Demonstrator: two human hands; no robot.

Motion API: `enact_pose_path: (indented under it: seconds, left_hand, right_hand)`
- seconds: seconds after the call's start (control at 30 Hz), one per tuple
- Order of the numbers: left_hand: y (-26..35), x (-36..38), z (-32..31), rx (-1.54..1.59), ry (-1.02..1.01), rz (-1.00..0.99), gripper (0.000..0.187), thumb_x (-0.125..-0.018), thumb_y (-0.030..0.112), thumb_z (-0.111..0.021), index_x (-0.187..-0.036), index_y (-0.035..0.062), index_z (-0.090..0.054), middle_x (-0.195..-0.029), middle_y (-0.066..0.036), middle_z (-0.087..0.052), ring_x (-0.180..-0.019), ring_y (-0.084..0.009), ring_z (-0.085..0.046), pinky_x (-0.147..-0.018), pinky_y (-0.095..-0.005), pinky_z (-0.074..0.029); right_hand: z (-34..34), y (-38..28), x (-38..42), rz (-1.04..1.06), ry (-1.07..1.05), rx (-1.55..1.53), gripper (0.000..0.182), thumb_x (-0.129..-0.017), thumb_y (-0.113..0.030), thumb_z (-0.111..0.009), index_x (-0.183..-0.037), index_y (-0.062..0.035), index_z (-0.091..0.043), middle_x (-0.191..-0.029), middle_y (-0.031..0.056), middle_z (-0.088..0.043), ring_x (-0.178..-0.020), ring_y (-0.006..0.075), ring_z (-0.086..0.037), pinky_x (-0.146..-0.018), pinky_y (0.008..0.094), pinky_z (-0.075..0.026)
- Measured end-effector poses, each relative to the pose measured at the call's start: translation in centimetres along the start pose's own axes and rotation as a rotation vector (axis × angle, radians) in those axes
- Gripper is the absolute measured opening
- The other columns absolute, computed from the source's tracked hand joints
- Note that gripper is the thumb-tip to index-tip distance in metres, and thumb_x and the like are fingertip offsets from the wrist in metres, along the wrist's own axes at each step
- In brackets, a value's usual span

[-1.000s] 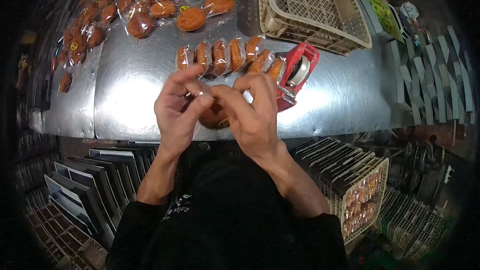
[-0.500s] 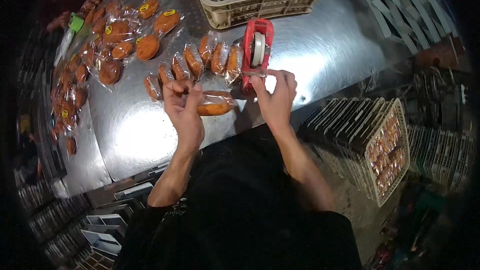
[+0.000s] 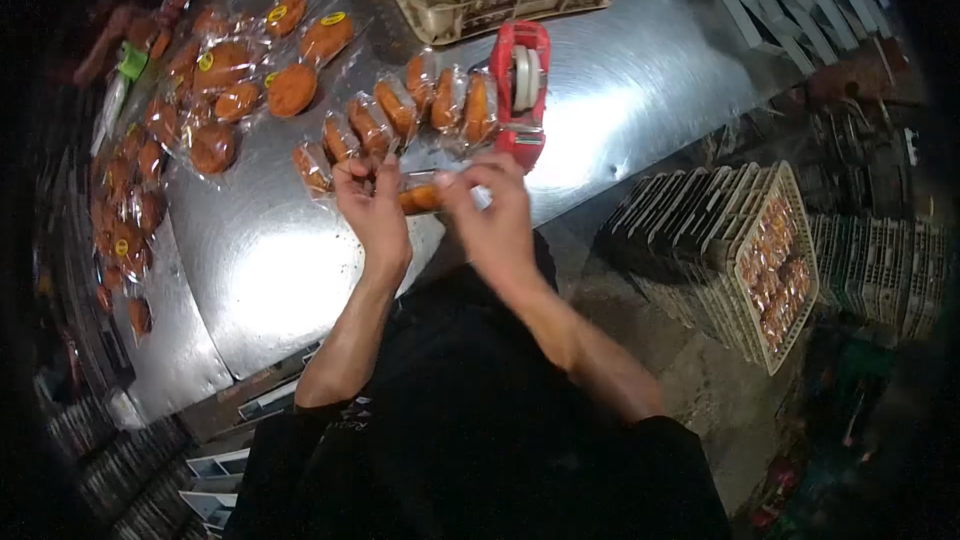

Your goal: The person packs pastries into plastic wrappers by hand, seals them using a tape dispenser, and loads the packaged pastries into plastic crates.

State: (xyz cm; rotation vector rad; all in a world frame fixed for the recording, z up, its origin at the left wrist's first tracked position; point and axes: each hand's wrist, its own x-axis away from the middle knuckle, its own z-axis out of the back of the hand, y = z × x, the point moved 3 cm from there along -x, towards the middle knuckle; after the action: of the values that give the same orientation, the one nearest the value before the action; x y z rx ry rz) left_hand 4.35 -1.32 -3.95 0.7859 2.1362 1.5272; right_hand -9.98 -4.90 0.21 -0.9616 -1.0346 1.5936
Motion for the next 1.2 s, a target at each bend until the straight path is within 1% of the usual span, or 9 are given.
enact_pose_path:
  seconds: [0.13,0.3,0.43,0.5,0.63,0.77,0.83,1.07,1.2]
  left_hand:
    - [2.5,0.1,1.0,0.109,-0.017,0.007,0.029,-0.086,-0.003,-0.064,-0.091,0.0086,-0.038,-0.082,0.000,-0.043,-0.074,-0.0083,-0.042,-0.068,-0.0219,-0.037]
    - [7.0,-1.2,5.8,0.130,0.029,-0.050,0.026,-0.089,-0.003,-0.060,-0.092,0.0089,-0.037,-0.093,-0.005,-0.054,-0.086,-0.0103,-0.053,-0.079,-0.0235,-0.045]
    - [10.0,-1.7,9.4,0.440,0.247,0.247,0.060,-0.086,0.010,-0.069,-0.135,-0.0033,-0.037,-0.111,-0.012,-0.055,-0.089,-0.0181,-0.058,-0.073,-0.0244,-0.050]
    - [8.8,-3.1,11.5,0.324,0.221,0.155,0.083,-0.083,0.015,-0.074,-0.145,-0.0074,-0.024,-0.123,-0.018,-0.053,-0.095,-0.0199,-0.060,-0.073,-0.0249,-0.051]
    - [4.6,-8.7,12.6,-0.272,0.050,0.376,0.102,-0.082,0.047,-0.073,-0.142,-0.0151,-0.019,-0.127,-0.028,-0.048,-0.114,-0.0301,-0.053,-0.094,-0.0367,-0.045]
    - [4.5,-18.4,19.5,-0.791,0.345,0.113,0.101,-0.081,0.064,-0.064,-0.136,-0.0137,-0.032,-0.129,-0.033,-0.047,-0.118,-0.0388,-0.049,-0.105,-0.0487,-0.032]
    - [3.4,-23.7,22.8,-1.168,0.877,0.258,0.093,-0.076,0.064,-0.068,-0.125,-0.0115,-0.045,-0.123,-0.029,-0.052,-0.110,-0.0400,-0.054,-0.103,-0.0512,-0.032]
    - [8.0,-14.2,11.9,-0.223,0.310,-0.034,0.060,-0.081,0.021,-0.079,-0.119,-0.0043,-0.041,-0.105,-0.020,-0.061,-0.095,-0.0199,-0.062,-0.080,-0.0303,-0.051]
    - [8.4,-7.0,7.2,0.106,-0.034,0.065,0.040,-0.097,0.032,-0.058,-0.115,-0.0016,-0.047,-0.100,-0.011,-0.063,-0.090,-0.0151,-0.061,-0.079,-0.0282,-0.050]
  right_hand:
    - [-4.0,-3.4,0.2,0.126,-0.186,-0.037,0.017,-0.083,-0.014,-0.070,-0.092,-0.0014,-0.063,-0.107,0.0120,-0.056,-0.097,0.0241,-0.054,-0.085,0.0323,-0.043]
    - [-7.6,-3.3,-1.9,-0.622,-0.831,-0.474,0.028,-0.087,-0.021,-0.067,-0.106,-0.0077,-0.052,-0.100,0.0049,-0.056,-0.092,0.0117,-0.051,-0.077,0.0264,-0.043]
    - [-13.3,-5.1,-1.3,-0.398,-0.761,-0.527,0.024,-0.087,-0.018,-0.067,-0.105,-0.0074,-0.054,-0.101,0.0032,-0.055,-0.096,0.0127,-0.053,-0.082,0.0253,-0.043]
    - [-13.4,-5.2,-2.8,0.043,-0.769,-0.221,0.020,-0.089,-0.013,-0.065,-0.106,-0.0066,-0.057,-0.111,0.0053,-0.053,-0.106,0.0136,-0.049,-0.088,0.0297,-0.043]
    - [-13.5,-6.3,-6.8,-0.087,-0.689,-0.363,0.021,-0.089,-0.010,-0.064,-0.108,-0.0038,-0.058,-0.105,0.0052,-0.056,-0.097,0.0132,-0.053,-0.085,0.0262,-0.044]
    - [-10.8,-7.1,-7.0,-0.125,-0.540,-0.322,0.022,-0.092,-0.011,-0.062,-0.111,-0.0013,-0.056,-0.097,0.0026,-0.060,-0.089,0.0091,-0.055,-0.082,0.0253,-0.045]
    - [-10.3,-6.7,-6.7,-0.075,-0.527,-0.314,0.023,-0.091,-0.011,-0.062,-0.111,-0.0008,-0.056,-0.097,0.0034,-0.060,-0.088,0.0092,-0.054,-0.081,0.0252,-0.045]
    - [-10.8,-8.6,-5.9,0.301,-0.552,-0.067,0.051,-0.084,-0.012,-0.070,-0.127,0.0000,-0.046,-0.125,0.0173,-0.052,-0.115,0.0283,-0.053,-0.098,0.0363,-0.043]
    - [-10.9,-7.6,-5.9,0.386,-0.456,-0.043,0.074,-0.081,-0.010,-0.073,-0.139,-0.0003,-0.030,-0.139,0.0203,-0.038,-0.130,0.0294,-0.040,-0.107,0.0394,-0.035]
